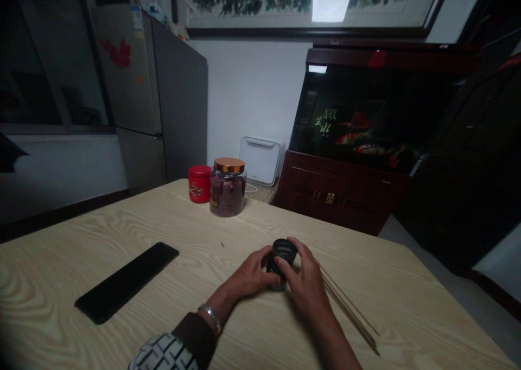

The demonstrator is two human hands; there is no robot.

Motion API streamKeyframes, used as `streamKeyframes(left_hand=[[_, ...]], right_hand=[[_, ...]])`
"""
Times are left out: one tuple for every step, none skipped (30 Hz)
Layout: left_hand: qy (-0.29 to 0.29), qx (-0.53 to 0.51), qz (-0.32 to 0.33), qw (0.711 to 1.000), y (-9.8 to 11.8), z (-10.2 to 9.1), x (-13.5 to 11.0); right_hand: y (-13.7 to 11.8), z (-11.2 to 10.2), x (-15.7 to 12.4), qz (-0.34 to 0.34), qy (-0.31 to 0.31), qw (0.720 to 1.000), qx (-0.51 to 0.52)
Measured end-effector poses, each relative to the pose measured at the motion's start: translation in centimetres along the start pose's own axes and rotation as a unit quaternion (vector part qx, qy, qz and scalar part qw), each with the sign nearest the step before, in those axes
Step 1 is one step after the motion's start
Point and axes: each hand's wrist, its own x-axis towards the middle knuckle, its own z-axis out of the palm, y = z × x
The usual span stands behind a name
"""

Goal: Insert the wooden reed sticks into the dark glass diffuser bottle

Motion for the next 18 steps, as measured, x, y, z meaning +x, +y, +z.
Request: streamKeyframes(left_hand=[[-0.002, 0.000, 0.001, 1.000, 0.0, 0.0, 0.0], [-0.002, 0.000, 0.003, 1.000, 0.0, 0.1, 0.0], [-0.002, 0.003, 0.004, 1.000, 0.0, 0.1, 0.0], [-0.002, 0.005, 0.004, 1.000, 0.0, 0.1, 0.1], [-0.002, 0.007, 0.004, 1.000, -0.1, 0.0, 0.1], [-0.002, 0.008, 0.004, 1.000, -0.2, 0.0, 0.1], [-0.002, 0.008, 0.003, 1.000, -0.3, 0.0, 0.1], [-0.003, 0.006, 0.003, 1.000, -0.4, 0.0, 0.2], [-0.006, 0.002, 0.002, 1.000, -0.5, -0.1, 0.2], [-0.009, -0.003, 0.001, 1.000, -0.6, -0.1, 0.2], [-0.013, -0.007, -0.001, 1.000, -0.6, -0.1, 0.2], [-0.018, -0.010, -0.003, 1.000, -0.6, -0.2, 0.2], [-0.025, -0.011, -0.007, 1.000, -0.6, -0.2, 0.1], [-0.033, -0.012, -0.010, 0.999, -0.4, -0.2, 0.1], [-0.041, -0.011, -0.010, 0.999, -0.3, -0.3, 0.0], [-0.049, -0.011, -0.008, 0.999, -0.1, -0.3, -0.1], [-0.056, -0.015, -0.004, 0.998, 0.1, -0.4, -0.1], [-0.063, -0.025, 0.001, 0.998, 0.3, -0.5, -0.2]], right_hand=[[-0.1, 0.1, -0.1, 0.004, 0.008, 1.000, -0.005], [-0.2, 0.2, -0.2, 0.007, 0.013, 1.000, -0.008], [-0.2, 0.4, -0.3, 0.011, 0.016, 1.000, -0.007], [-0.2, 0.5, -0.4, 0.015, 0.017, 1.000, -0.003], [-0.2, 0.6, -0.5, 0.020, 0.014, 1.000, 0.006], [-0.1, 0.7, -0.6, 0.025, 0.010, 1.000, 0.017], [0.0, 0.8, -0.7, 0.030, 0.006, 0.999, 0.029], [0.2, 1.0, -0.8, 0.034, 0.005, 0.999, 0.041], [0.4, 1.1, -0.8, 0.038, 0.006, 0.998, 0.052], [0.6, 1.3, -0.9, 0.042, 0.008, 0.997, 0.064], [1.0, 1.5, -1.0, 0.047, 0.010, 0.996, 0.079], [1.3, 1.7, -1.0, 0.052, 0.008, 0.994, 0.096], [1.7, 1.8, -1.0, 0.057, 0.002, 0.992, 0.112], [2.1, 2.0, -1.1, 0.062, -0.005, 0.990, 0.126], [2.5, 2.1, -1.1, 0.065, -0.013, 0.988, 0.137], [2.8, 2.3, -1.2, 0.065, -0.021, 0.987, 0.147], [3.1, 2.4, -1.3, 0.064, -0.025, 0.985, 0.157], [3.3, 2.5, -1.3, 0.061, -0.027, 0.984, 0.168]])
